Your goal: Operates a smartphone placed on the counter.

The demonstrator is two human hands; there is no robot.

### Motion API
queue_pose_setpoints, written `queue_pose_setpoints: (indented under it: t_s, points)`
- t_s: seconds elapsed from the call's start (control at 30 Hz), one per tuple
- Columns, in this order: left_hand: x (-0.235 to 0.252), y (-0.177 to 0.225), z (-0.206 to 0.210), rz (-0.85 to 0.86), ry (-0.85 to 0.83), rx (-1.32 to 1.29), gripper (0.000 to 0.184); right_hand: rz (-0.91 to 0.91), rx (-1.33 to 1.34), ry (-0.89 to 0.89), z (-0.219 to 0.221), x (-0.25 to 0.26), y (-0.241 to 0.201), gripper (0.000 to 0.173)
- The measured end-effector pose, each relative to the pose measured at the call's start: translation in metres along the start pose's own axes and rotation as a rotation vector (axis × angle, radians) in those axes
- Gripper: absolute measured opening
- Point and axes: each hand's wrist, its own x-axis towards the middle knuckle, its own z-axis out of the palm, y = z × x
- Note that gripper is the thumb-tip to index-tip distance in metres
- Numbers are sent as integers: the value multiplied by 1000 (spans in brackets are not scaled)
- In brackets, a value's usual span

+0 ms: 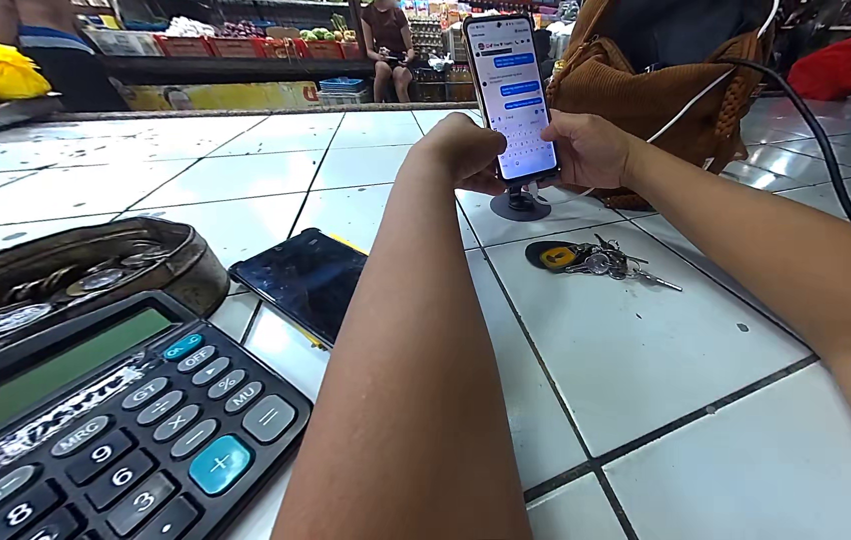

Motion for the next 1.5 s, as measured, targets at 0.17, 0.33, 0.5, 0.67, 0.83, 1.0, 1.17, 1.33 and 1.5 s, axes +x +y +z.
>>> queue_pose_setpoints:
  t_s: [0.17, 0.33, 0.5, 0.67, 0.83, 1.0, 1.17, 1.33, 1.5]
  points:
    - [0, 1, -1, -13, 6, -10, 21, -23, -67, -49, -1, -1, 0, 41]
    - [-1, 2, -1, -21, 2, -16, 23, -35, -113, -33, 2, -2, 0, 47]
    - [0, 2, -1, -30, 1, -23, 20, -21, -79, -22, 1, 0, 0, 36]
    - [-1, 1, -1, -10, 1, -12, 22, -13, -78, 1, 3, 0, -1, 38]
    - [-1, 1, -1, 0, 7, 11, 22, -18, -60, -25, 1, 0, 0, 44]
    - [-2, 2, -1, -11, 5, -5, 20, -8, -67, 13, 3, 1, -1, 38]
    - [-2, 3, -2, -22, -2, -11, 19, -42, -95, -72, -2, 0, 2, 44]
    - [-1, 2, -2, -27, 1, -20, 18, -51, -91, -73, -2, -1, 2, 48]
    - [-3, 2, -3, -27, 6, -25, 18, -28, -55, -17, 3, 0, 2, 42]
